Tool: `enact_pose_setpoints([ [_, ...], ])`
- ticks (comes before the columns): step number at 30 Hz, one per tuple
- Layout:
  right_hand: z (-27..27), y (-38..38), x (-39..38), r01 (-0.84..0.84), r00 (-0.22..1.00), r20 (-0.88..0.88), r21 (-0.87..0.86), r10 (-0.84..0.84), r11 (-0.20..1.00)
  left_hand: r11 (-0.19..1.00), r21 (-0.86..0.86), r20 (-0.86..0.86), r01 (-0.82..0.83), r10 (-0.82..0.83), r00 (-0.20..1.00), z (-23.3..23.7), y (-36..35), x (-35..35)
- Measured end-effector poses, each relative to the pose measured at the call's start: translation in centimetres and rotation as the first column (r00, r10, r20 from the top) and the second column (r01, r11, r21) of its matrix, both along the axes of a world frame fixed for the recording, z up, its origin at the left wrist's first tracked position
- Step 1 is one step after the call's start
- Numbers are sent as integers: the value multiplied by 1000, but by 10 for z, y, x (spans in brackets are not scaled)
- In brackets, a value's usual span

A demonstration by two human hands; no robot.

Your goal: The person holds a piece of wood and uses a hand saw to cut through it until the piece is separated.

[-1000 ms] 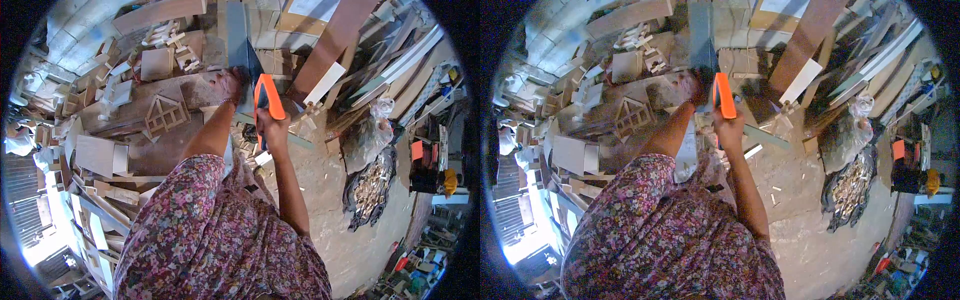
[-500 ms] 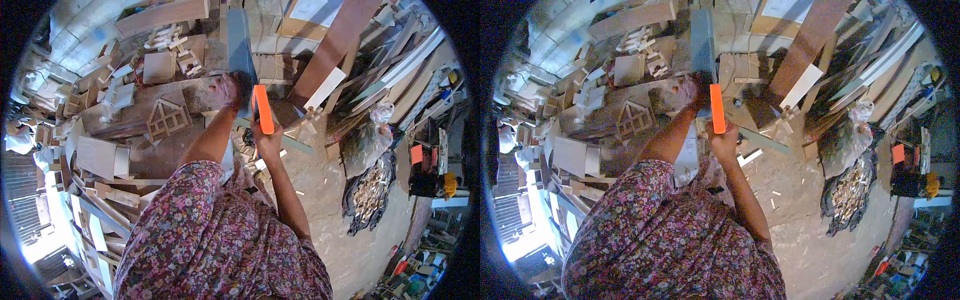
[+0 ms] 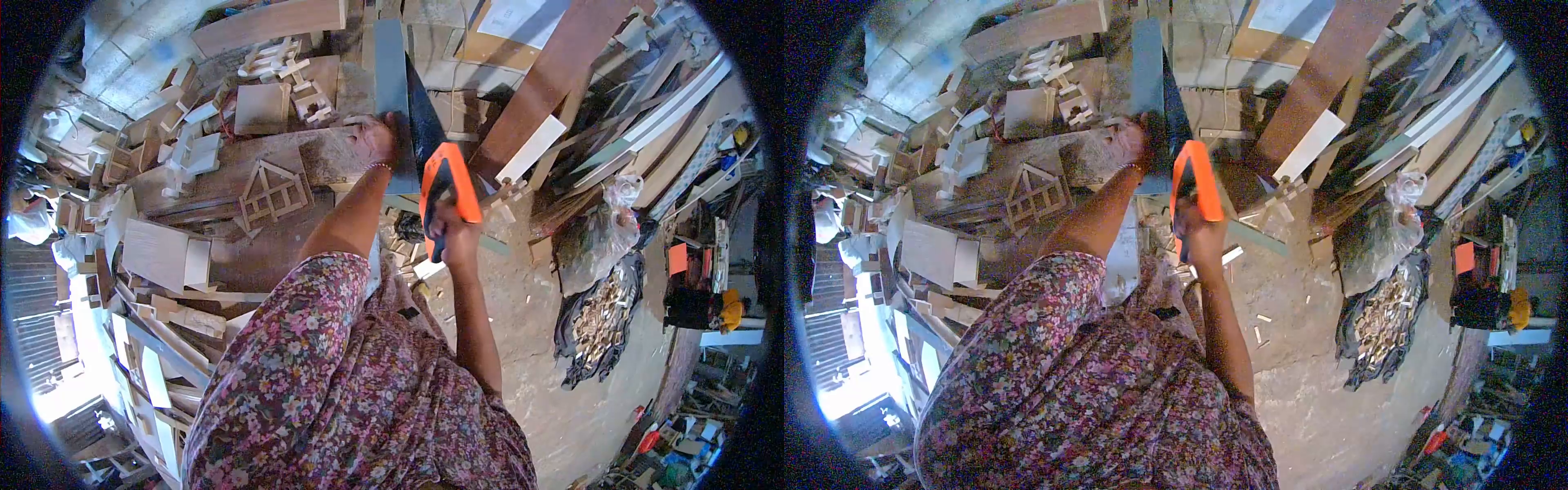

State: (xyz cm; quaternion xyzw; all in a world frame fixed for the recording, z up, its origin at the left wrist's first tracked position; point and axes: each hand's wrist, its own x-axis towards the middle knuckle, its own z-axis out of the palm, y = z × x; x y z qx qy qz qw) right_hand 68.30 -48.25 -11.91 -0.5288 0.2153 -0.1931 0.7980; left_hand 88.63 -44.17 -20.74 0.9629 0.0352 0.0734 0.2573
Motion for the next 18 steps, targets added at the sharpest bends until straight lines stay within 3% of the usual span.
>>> enact_pose_setpoints([
  [1,3,8,2,-16,995,-98,-286,-13,958,1000,1,3,-2,2,1000,-5,0,0],
  [2,6,19,0,33,990,-119,-300,-71,953,1000,-4,26,-8,8,1000,-11,-1,0],
  [4,17,33,-7,57,994,-50,-535,-98,843,1000,-10,47,-12,12,999,-8,0,-1],
  [6,20,37,-27,5,989,-121,-569,-90,822,993,-117,-30,1,-4,1000,4,0,-6],
  [8,22,40,-43,-53,980,-187,-596,-75,801,994,-110,-78,26,-35,996,21,2,-9],
  [10,24,39,-63,-47,970,-231,-476,-74,878,995,-94,-139,39,-52,989,17,6,-11],
  [14,30,41,-76,-93,956,-292,-403,-32,910,996,-81,-111,49,-58,992,9,6,-7],
  [16,31,42,-60,-69,972,-227,-540,-65,839,978,-26,-97,208,-210,973,-16,11,-2],
  [18,0,26,-22,-34,964,-251,-434,-85,900,982,67,-21,175,-174,985,-20,4,-7],
])
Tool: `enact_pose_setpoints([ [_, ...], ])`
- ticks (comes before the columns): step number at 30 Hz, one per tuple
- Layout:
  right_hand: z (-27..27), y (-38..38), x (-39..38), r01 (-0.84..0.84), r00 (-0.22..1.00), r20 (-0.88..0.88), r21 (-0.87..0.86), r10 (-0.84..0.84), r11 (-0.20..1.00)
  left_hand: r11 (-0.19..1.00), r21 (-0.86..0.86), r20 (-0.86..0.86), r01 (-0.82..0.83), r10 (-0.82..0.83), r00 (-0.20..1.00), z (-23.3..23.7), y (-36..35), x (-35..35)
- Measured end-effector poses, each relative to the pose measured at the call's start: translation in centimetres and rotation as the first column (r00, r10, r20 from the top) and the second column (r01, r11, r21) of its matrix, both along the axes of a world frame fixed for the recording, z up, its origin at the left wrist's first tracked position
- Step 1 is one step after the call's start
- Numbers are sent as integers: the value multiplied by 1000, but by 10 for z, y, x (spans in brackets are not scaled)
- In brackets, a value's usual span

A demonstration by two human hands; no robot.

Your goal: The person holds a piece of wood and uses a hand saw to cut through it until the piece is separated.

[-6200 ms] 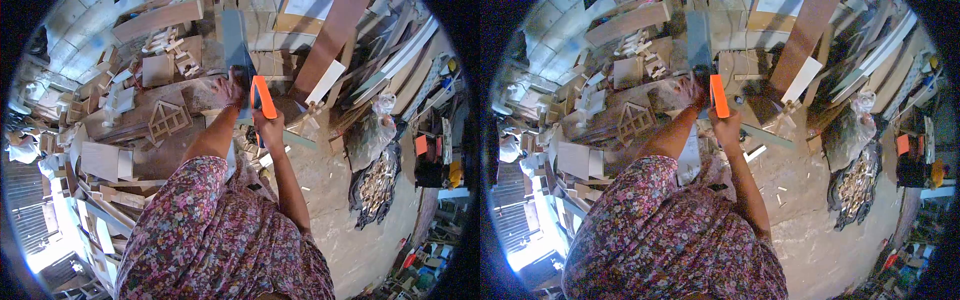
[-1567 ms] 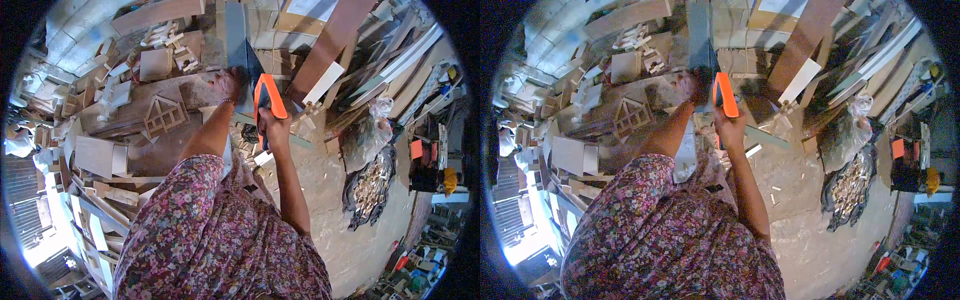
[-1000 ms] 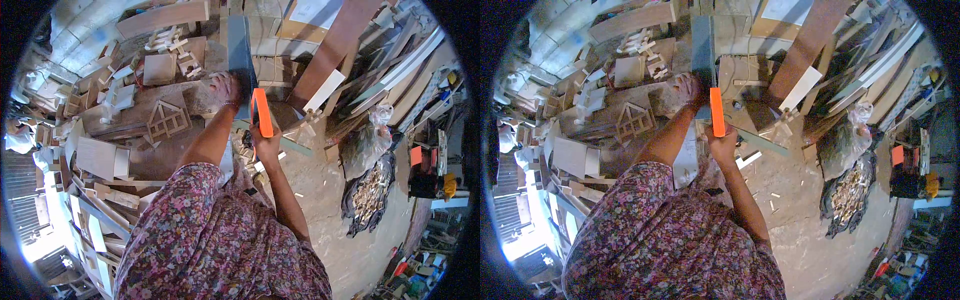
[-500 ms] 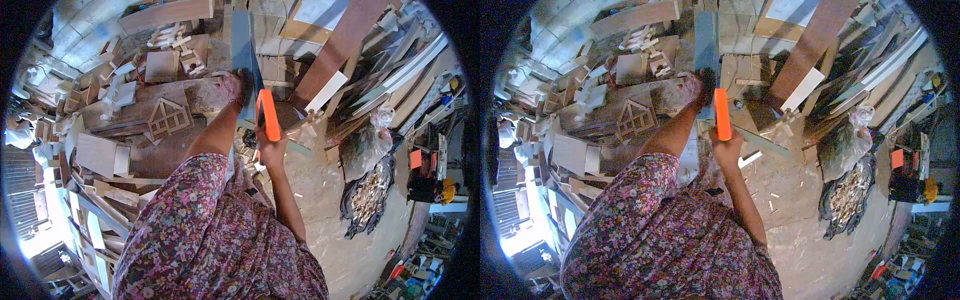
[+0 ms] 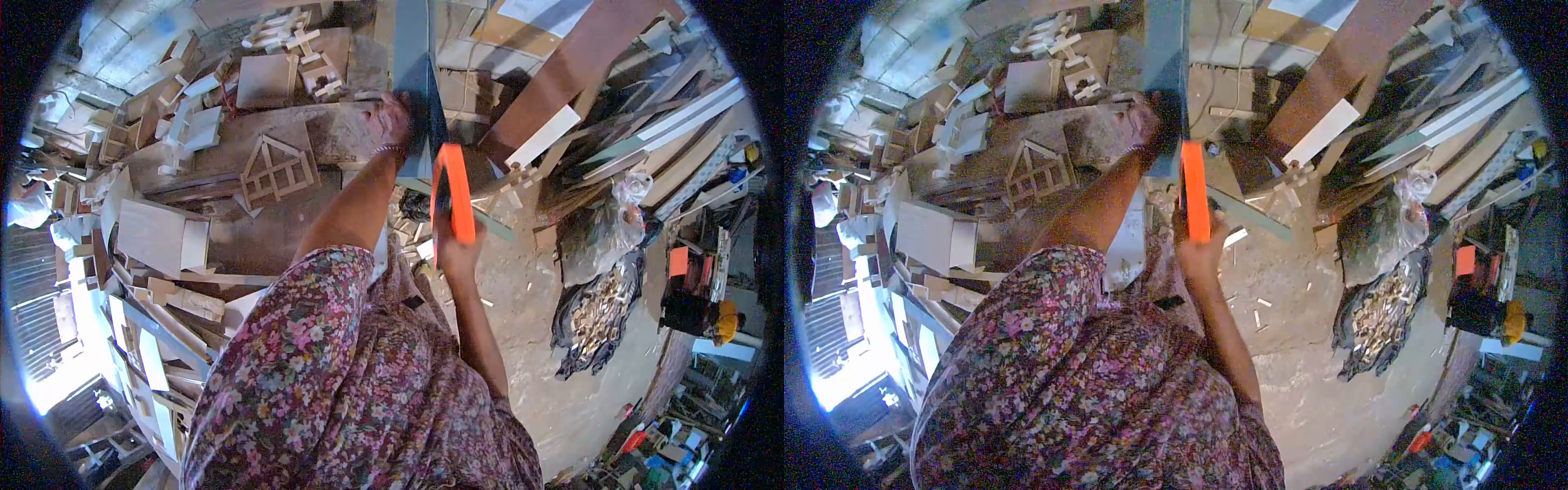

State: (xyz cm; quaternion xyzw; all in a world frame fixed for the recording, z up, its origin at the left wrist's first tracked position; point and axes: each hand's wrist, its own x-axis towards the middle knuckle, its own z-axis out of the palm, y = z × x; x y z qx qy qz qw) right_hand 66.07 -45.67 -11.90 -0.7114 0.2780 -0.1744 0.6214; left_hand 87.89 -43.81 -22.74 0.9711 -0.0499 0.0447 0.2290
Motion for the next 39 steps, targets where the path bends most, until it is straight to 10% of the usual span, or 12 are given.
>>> enact_pose_setpoints([
  [3,-1,-4,56,-7,994,111,-60,14,998,990,-138,-147,-31,10,989,4,2,14],
  [6,-11,-13,51,-31,983,180,-89,47,996,720,-623,-81,-307,331,940,-15,-16,17],
  [7,-8,-16,47,-70,988,144,71,59,995,897,-406,-284,-175,59,957,13,-6,13],
  [11,14,-25,34,-62,960,266,518,-91,853,980,-176,-138,-98,74,988,26,-4,4],
  [14,6,-24,31,-102,950,306,500,-65,860,980,-173,-111,-96,78,991,43,-3,-5],
  [21,12,24,10,41,977,206,-406,48,913,976,-170,-141,-134,111,984,18,-6,5],
  [27,31,21,-49,39,999,19,22,-39,999,988,-141,-126,-68,50,991,13,-2,6],
  [34,23,11,-10,-33,980,186,-204,71,978,945,-312,-64,-97,81,995,17,0,9],
  [39,16,-15,-20,-42,996,-80,-5,41,999,961,-264,-91,-77,55,994,8,0,16],
])
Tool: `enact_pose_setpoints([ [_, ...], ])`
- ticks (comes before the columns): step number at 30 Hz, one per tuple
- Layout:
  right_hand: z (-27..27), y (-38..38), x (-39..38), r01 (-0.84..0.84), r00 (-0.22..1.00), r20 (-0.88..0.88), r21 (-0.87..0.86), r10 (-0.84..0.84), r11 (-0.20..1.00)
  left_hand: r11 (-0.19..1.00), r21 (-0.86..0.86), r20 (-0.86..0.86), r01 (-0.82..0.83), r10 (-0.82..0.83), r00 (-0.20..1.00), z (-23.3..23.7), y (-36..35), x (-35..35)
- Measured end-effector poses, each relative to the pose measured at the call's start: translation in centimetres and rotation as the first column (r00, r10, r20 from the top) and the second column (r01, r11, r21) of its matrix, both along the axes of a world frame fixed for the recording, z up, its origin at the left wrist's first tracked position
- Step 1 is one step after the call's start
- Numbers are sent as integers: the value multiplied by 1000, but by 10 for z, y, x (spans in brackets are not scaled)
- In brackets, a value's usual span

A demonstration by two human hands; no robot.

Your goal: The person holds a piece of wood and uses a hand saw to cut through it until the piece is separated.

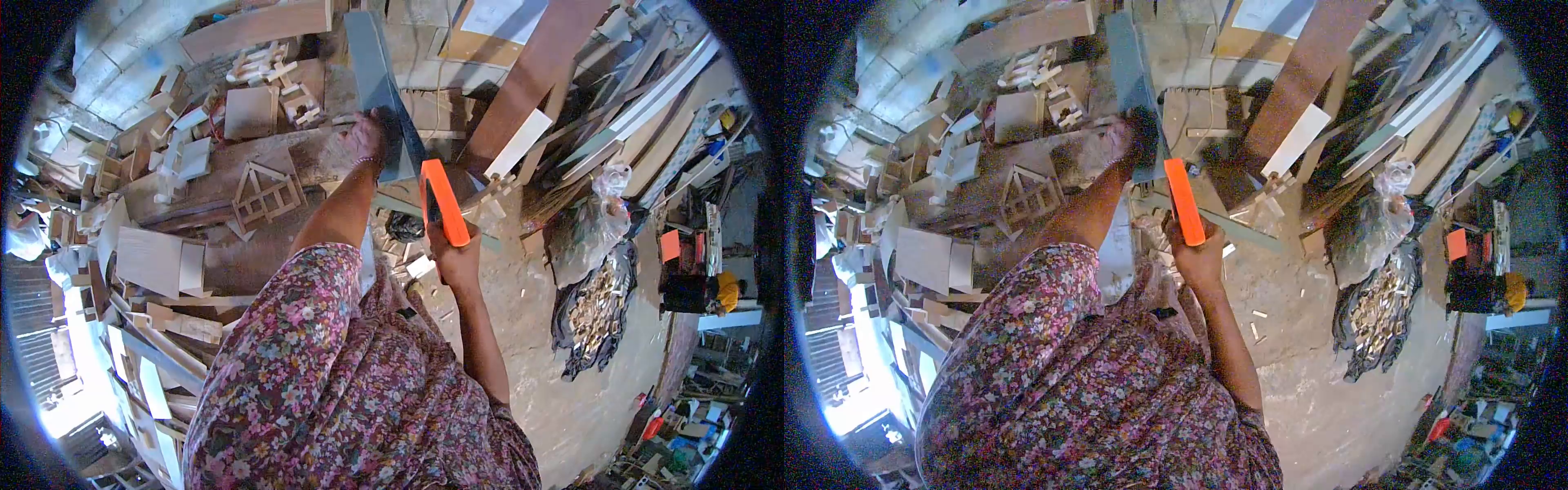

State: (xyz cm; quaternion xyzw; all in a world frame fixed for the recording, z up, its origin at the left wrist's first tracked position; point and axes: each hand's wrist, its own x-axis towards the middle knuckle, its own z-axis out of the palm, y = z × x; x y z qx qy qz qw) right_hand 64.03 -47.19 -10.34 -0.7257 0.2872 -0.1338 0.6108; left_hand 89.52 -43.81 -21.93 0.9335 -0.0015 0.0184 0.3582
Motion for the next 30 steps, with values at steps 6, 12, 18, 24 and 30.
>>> enact_pose_setpoints([
  [6,-45,14,-24,-42,985,151,-287,89,957,984,162,129,-72,52,990,-49,-11,15],
  [12,-33,22,-19,30,969,247,-68,-12,997,927,375,-2,0,1,1000,4,-16,-10],
  [18,-15,16,-21,50,971,226,150,-84,987,973,229,98,-40,18,995,8,-6,-22],
  [24,-6,20,-17,92,985,127,168,-114,981,987,151,13,-58,56,998,13,-8,-20],
  [30,28,39,-30,9,997,78,-96,-1,995,996,30,-59,-80,82,995,34,-6,-30],
])
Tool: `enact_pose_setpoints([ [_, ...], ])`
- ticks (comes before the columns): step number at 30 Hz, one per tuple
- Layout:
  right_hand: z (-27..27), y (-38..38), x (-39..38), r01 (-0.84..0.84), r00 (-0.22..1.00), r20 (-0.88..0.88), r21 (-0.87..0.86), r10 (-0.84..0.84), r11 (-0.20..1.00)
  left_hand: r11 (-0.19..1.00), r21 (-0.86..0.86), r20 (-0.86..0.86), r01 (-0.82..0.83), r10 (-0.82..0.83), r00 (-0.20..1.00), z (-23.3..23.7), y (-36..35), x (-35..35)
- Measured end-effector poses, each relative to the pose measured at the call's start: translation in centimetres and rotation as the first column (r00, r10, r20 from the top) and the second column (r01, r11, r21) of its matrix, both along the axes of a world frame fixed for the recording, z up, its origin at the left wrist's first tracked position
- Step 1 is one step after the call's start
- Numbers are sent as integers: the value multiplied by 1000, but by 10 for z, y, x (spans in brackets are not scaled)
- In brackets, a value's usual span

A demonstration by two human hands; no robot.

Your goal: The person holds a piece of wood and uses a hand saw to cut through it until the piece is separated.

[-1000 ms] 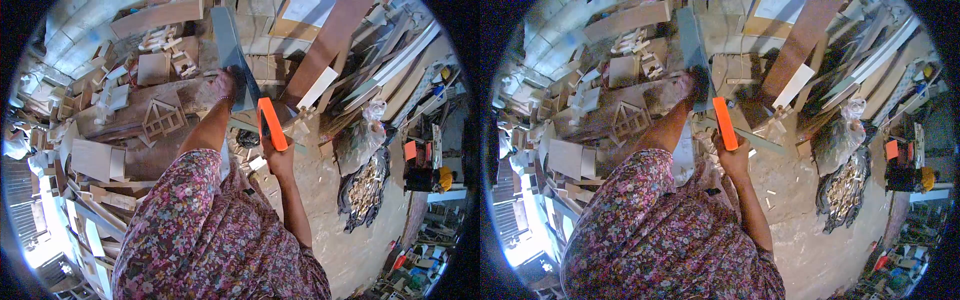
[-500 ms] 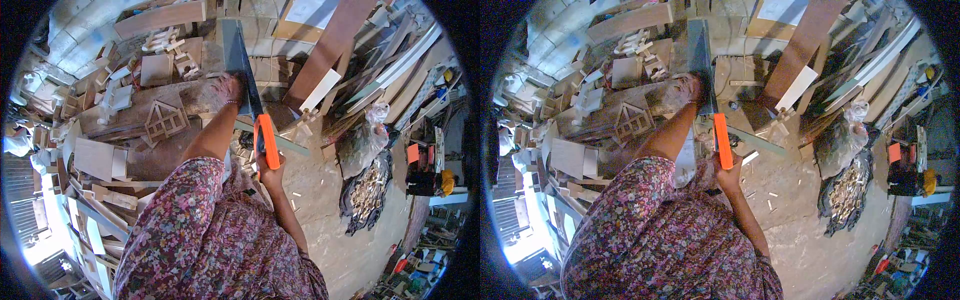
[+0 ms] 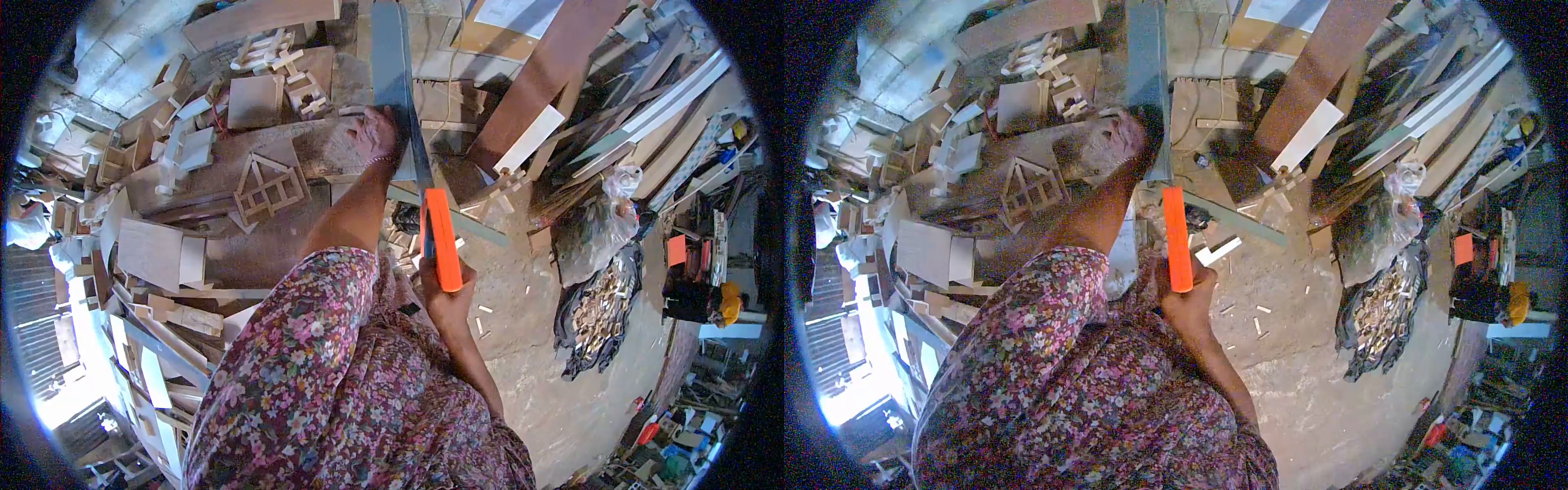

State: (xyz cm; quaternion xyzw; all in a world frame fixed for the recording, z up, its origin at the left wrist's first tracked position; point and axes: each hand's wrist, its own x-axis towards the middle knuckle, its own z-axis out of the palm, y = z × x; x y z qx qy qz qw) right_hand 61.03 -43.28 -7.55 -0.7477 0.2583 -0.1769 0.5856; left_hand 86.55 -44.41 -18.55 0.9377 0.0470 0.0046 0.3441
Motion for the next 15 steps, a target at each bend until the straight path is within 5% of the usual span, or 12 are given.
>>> enact_pose_setpoints([
  [2,3,-4,4,8,1000,-26,25,-7,1000,996,-58,20,-73,74,997,-6,2,2],
  [7,-29,-24,84,9,999,41,77,-13,997,987,70,38,145,-148,988,-18,6,6],
  [9,-22,-15,97,14,977,204,-345,60,938,997,-8,79,70,-69,994,-16,6,6],
  [11,-36,-25,92,43,961,269,-373,64,927,998,-53,206,15,-4,978,-73,-7,22],
  [13,-39,-32,83,63,943,325,-390,74,919,956,-285,-36,-64,56,998,-101,-16,40],
  [14,-34,-37,79,17,972,234,-80,2,997,987,124,11,103,-106,994,6,9,-4],
  [15,-30,-42,75,6,991,125,240,-37,971,986,119,14,120,-123,992,-1,4,-4],
])
